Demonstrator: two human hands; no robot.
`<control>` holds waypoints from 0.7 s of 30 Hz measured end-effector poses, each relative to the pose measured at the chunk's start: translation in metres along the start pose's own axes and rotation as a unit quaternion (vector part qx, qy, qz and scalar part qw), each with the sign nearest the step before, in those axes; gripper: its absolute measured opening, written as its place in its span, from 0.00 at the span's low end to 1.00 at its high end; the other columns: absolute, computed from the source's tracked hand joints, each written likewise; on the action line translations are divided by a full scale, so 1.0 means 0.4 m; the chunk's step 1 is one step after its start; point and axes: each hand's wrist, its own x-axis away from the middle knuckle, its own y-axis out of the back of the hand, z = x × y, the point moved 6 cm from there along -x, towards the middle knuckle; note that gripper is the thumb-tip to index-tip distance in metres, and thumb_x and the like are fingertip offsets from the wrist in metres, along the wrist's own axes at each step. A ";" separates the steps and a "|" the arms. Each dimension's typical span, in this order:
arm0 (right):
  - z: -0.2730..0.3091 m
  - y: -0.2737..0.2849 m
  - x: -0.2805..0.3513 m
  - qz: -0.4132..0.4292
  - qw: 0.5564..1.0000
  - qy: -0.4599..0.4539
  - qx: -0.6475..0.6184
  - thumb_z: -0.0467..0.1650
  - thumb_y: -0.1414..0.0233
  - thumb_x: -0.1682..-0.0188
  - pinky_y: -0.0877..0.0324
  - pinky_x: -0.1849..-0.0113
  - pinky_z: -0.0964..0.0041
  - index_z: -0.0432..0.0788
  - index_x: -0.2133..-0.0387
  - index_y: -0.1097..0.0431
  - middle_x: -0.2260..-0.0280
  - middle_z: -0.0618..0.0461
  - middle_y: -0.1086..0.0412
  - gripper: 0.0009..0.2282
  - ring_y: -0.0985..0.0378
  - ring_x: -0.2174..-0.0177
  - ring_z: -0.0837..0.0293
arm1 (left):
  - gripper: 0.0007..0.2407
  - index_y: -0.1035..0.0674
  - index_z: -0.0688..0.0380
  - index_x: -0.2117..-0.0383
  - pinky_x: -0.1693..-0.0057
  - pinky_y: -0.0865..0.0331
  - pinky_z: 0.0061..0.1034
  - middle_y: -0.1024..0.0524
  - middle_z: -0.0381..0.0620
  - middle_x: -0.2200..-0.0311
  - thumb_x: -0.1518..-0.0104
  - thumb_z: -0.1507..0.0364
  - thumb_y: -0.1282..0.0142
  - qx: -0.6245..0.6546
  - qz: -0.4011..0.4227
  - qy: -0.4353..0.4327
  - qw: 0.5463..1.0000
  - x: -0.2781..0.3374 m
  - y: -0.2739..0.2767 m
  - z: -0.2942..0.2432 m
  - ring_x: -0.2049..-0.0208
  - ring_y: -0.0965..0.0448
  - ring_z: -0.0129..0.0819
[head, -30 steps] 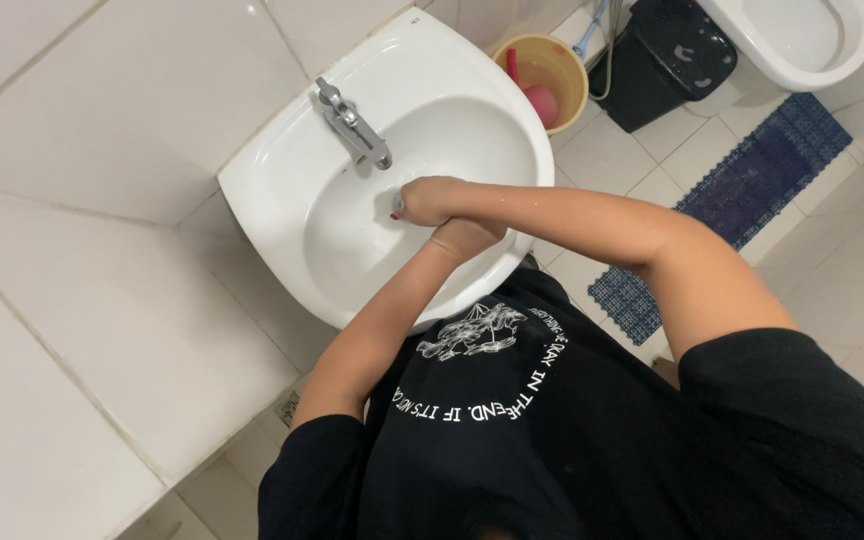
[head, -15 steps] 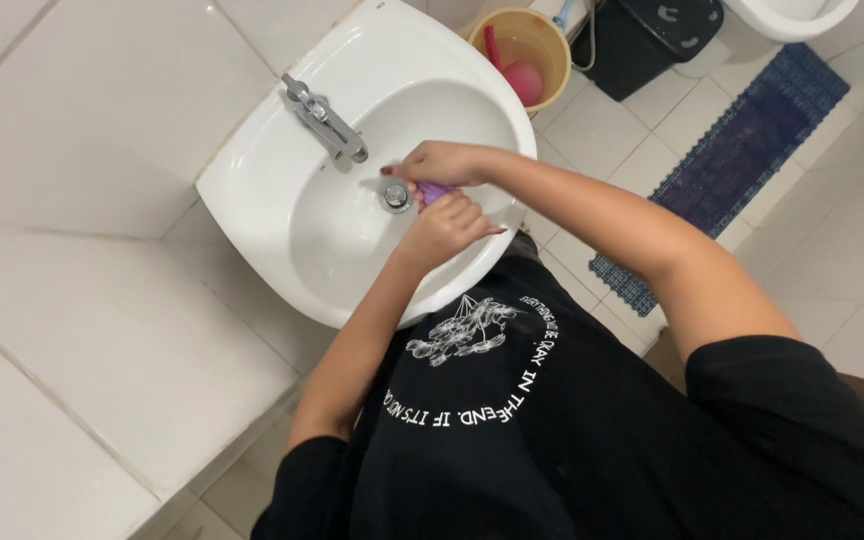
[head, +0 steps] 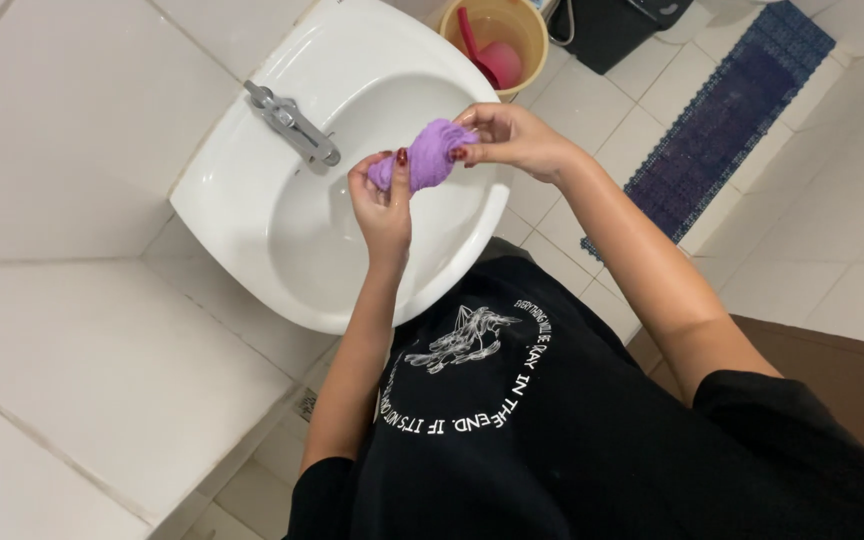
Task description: Clean a bathroom sink and faucet using a cloth.
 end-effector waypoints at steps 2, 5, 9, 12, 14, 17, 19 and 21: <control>-0.002 0.003 0.013 -0.027 0.999 0.008 -0.016 0.25 0.41 0.48 0.25 0.53 0.66 0.38 0.54 0.30 0.60 0.53 0.24 0.10 0.22 0.59 0.63 | 0.16 0.35 0.66 0.47 0.49 0.28 0.27 0.25 0.56 0.57 0.34 0.73 0.43 -0.044 0.003 0.010 0.999 0.004 -0.023 -0.032 0.55 0.23 0.34; 0.028 0.024 0.033 -0.079 0.995 0.057 -0.023 0.25 0.41 0.47 0.24 0.52 0.66 0.40 0.58 0.30 0.60 0.54 0.24 0.07 0.21 0.58 0.64 | 0.17 0.33 0.65 0.51 0.65 0.28 0.26 0.22 0.53 0.71 0.37 0.65 0.46 -0.109 0.010 0.107 0.988 -0.003 -0.050 -0.064 0.71 0.21 0.35; 0.126 0.016 0.103 -0.106 0.970 0.196 -0.101 0.23 0.41 0.44 0.25 0.48 0.64 0.42 0.61 0.33 0.54 0.51 0.25 0.07 0.22 0.53 0.62 | 0.31 0.26 0.77 0.61 0.70 0.27 0.26 0.24 0.51 0.83 0.30 0.49 0.62 -0.116 0.120 0.299 0.939 0.020 -0.037 0.020 0.80 0.21 0.36; 0.168 0.016 0.167 -0.094 0.962 0.185 -0.176 0.20 0.43 0.47 0.25 0.48 0.64 0.42 0.59 0.31 0.55 0.50 0.25 0.08 0.21 0.54 0.60 | 0.26 0.19 0.73 0.56 0.53 0.22 0.31 0.15 0.56 0.65 0.29 0.54 0.55 -0.226 0.157 0.215 0.937 0.025 -0.008 0.071 0.61 0.13 0.37; 0.202 0.007 0.223 -0.112 0.973 0.204 -0.006 0.18 0.43 0.48 0.25 0.45 0.62 0.39 0.60 0.30 0.54 0.48 0.24 0.07 0.21 0.50 0.57 | 0.24 0.26 0.71 0.48 0.46 0.28 0.34 0.19 0.58 0.55 0.30 0.55 0.56 -0.248 0.167 0.109 0.948 0.051 -0.075 -0.030 0.52 0.20 0.39; 0.249 -0.044 0.305 -0.106 0.957 0.199 0.184 0.16 0.45 0.48 0.23 0.43 0.61 0.35 0.60 0.28 0.52 0.47 0.23 0.07 0.20 0.46 0.54 | 0.22 0.32 0.67 0.39 0.35 0.41 0.39 0.30 0.64 0.41 0.29 0.59 0.56 -0.242 0.229 -0.049 0.942 0.119 -0.200 -0.179 0.37 0.38 0.44; 0.258 -0.069 0.363 -0.084 0.960 0.173 0.204 0.16 0.47 0.48 0.22 0.44 0.62 0.35 0.60 0.27 0.51 0.48 0.22 0.08 0.18 0.47 0.55 | 0.20 0.31 0.67 0.39 0.31 0.47 0.40 0.36 0.67 0.35 0.28 0.63 0.55 -0.209 0.277 -0.093 0.933 0.182 -0.256 -0.192 0.31 0.49 0.45; 0.267 -0.053 0.420 -0.138 0.956 0.166 0.198 0.16 0.46 0.49 0.26 0.47 0.59 0.35 0.53 0.26 0.46 0.46 0.27 0.12 0.21 0.47 0.53 | 0.10 0.27 0.67 0.51 0.31 0.40 0.38 0.29 0.65 0.38 0.32 0.74 0.42 -0.164 0.286 -0.060 0.942 0.227 -0.271 -0.119 0.33 0.33 0.43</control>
